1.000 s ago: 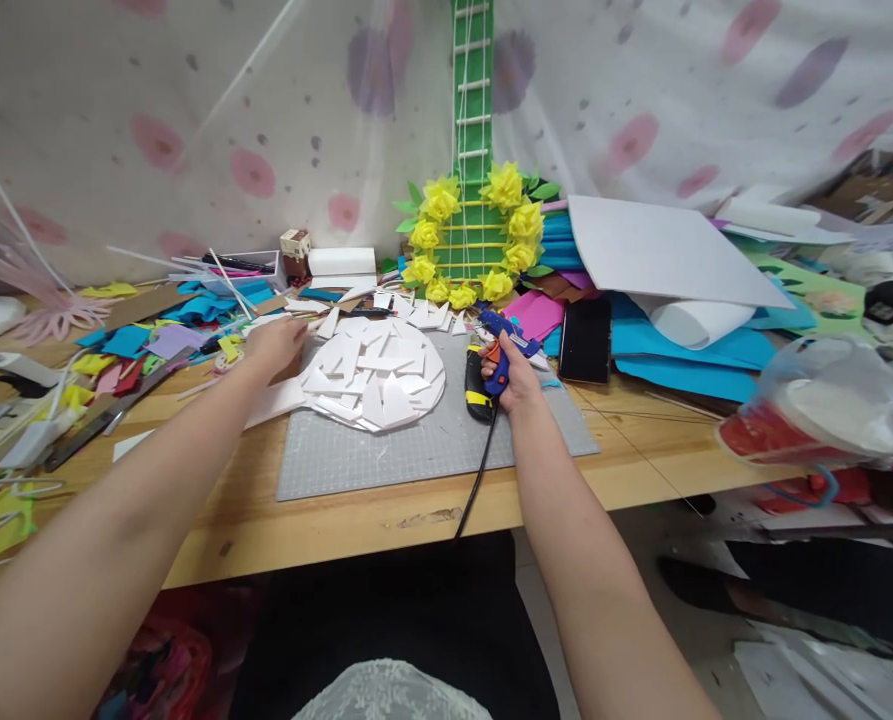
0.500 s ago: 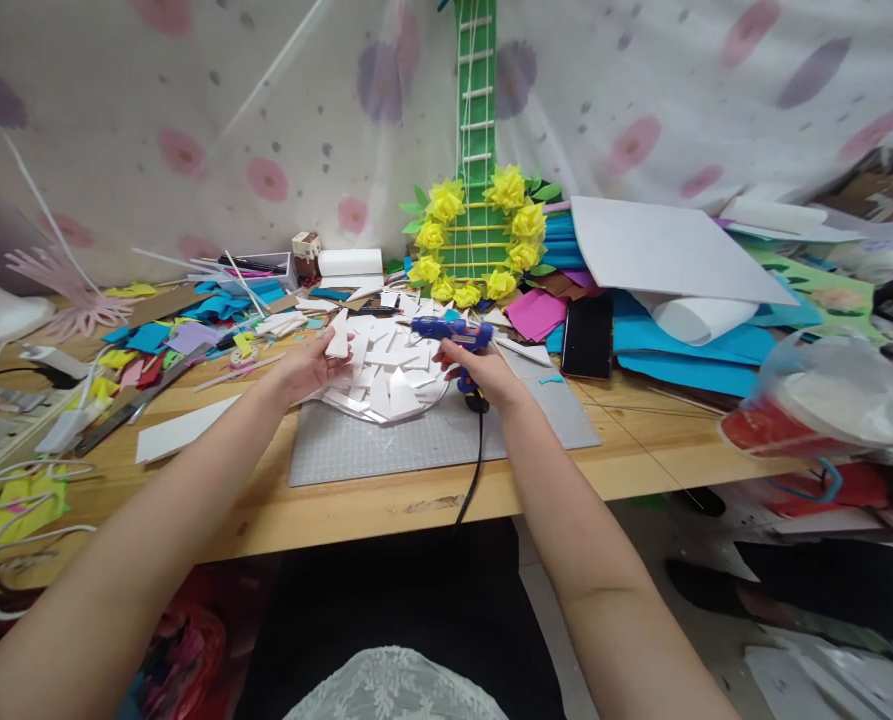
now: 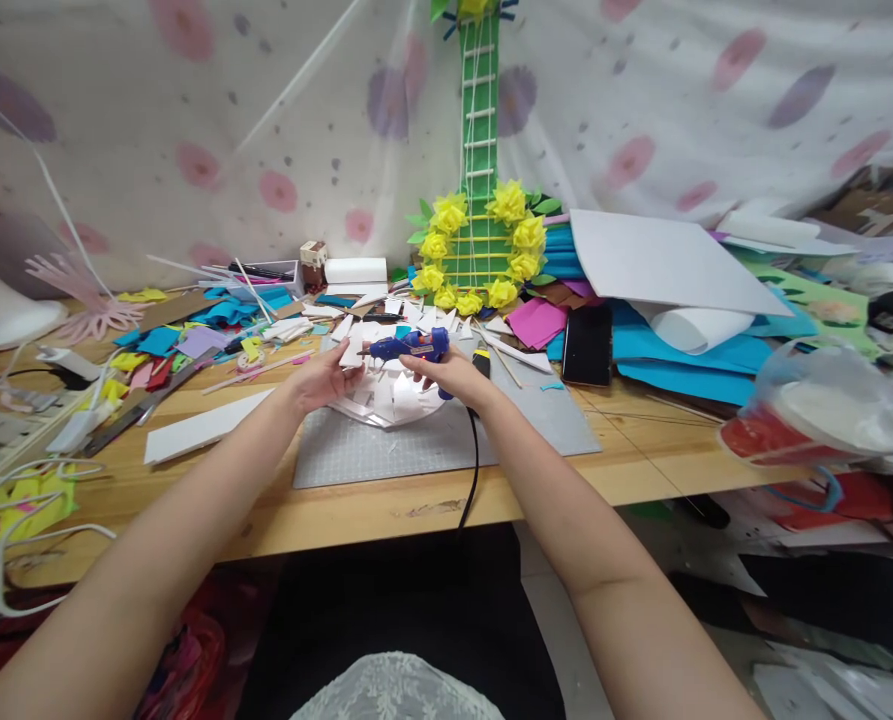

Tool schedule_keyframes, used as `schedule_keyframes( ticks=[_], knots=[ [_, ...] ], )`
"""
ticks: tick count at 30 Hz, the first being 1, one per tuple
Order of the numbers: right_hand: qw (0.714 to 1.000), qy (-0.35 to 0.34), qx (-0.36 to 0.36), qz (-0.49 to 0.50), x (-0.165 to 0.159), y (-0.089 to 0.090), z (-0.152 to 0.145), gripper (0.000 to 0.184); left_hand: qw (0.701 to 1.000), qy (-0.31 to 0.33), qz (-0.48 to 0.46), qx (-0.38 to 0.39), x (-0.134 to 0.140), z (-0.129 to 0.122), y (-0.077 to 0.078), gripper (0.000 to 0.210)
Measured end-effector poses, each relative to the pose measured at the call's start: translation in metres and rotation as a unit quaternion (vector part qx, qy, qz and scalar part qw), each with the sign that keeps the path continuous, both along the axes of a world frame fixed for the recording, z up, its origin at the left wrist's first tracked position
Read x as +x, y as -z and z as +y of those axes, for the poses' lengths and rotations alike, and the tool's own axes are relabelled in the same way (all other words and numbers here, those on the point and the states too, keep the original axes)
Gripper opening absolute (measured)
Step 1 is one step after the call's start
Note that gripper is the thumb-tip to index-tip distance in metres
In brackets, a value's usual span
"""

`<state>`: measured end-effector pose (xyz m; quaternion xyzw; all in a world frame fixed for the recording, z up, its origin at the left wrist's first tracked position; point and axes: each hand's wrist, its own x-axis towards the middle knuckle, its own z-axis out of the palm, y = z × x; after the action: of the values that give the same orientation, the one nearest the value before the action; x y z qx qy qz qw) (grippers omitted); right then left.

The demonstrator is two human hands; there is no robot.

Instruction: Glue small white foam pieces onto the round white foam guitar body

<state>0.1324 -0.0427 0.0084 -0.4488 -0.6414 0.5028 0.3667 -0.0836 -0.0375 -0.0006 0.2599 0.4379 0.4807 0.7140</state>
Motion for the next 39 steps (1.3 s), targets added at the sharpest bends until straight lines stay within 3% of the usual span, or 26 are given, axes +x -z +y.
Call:
schedule_keyframes(
  ticks=[13, 20, 28, 39],
  knots=[
    [0.999, -0.028, -0.012, -0.02, -0.011, -0.004, 0.003, 0.036, 1.0, 0.014, -0.003, 0.023, -0.004, 0.002, 0.004, 0.022],
    [0.999, 0.04, 0.008, -0.034, -0.01, -0.003, 0.014, 0.038, 1.0, 0.018, -0.004, 0.005, -0.002, -0.004, -0.002, 0.023],
    [0.997, 0.068, -0.003, -0.02, -0.01, 0.0, 0.029, 0.038, 0.999, 0.044, 0.0, 0.001, -0.005, -0.006, 0.0, 0.028],
    [0.997, -0.024, 0.001, -0.075, 0.004, -0.017, 0.004, 0.037, 0.999, 0.04, -0.004, 0.001, -0.006, -0.003, 0.0, 0.025]
  ],
)
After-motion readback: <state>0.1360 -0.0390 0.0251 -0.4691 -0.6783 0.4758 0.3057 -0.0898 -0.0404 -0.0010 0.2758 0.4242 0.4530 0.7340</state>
